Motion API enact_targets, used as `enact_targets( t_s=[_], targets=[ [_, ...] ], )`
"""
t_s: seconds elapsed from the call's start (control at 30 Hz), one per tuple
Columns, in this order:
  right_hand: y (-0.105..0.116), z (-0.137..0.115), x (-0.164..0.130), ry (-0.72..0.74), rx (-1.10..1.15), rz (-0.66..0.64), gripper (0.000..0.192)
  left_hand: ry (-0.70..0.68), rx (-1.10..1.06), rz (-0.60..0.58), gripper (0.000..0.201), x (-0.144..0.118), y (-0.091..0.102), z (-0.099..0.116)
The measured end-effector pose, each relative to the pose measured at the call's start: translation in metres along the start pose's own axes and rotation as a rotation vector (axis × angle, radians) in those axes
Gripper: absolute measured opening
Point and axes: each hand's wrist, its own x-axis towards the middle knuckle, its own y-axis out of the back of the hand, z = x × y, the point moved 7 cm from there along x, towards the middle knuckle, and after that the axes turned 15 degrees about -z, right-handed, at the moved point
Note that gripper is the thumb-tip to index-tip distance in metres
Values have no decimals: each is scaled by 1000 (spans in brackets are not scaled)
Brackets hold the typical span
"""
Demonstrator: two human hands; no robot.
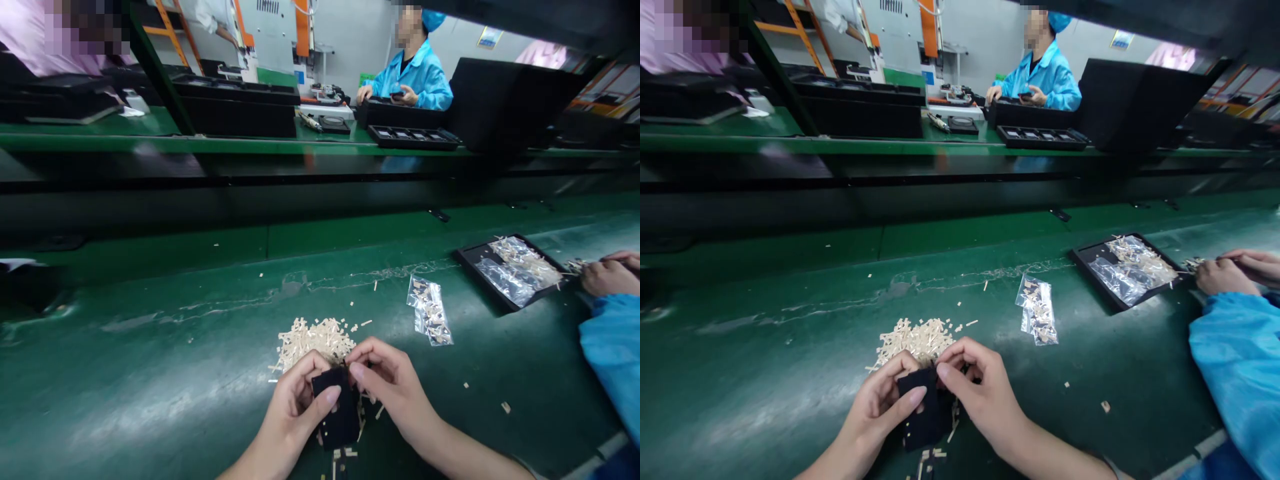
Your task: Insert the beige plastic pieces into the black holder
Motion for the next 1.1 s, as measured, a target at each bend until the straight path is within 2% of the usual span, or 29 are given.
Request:
enact_targets(
  t_s=[0.23,0.4,0.47,0.6,0.67,0.77,0.87,1.1],
  targets=[
    [1,4,7,-16,109,-99,20,15,23,-25,25,0,-2,-1],
    [-7,5,9,-117,256,-299,25,16,37,-63,27,2,-4,-1],
    [-9,5,7,-124,285,-330,25,12,47,-56,28,2,-5,-3],
    [-6,2,3,-20,280,-211,25,-28,200,182,28,-7,5,-3],
    [-4,1,0,40,237,-142,25,-61,316,265,39,-12,7,-1],
    [-4,0,-6,98,144,-78,23,-110,441,251,57,-15,2,1],
    [-5,0,-7,98,113,-47,22,-142,537,238,60,-15,-1,5],
    [-11,3,1,42,332,-116,28,-213,687,214,58,-16,-3,19]
  ],
)
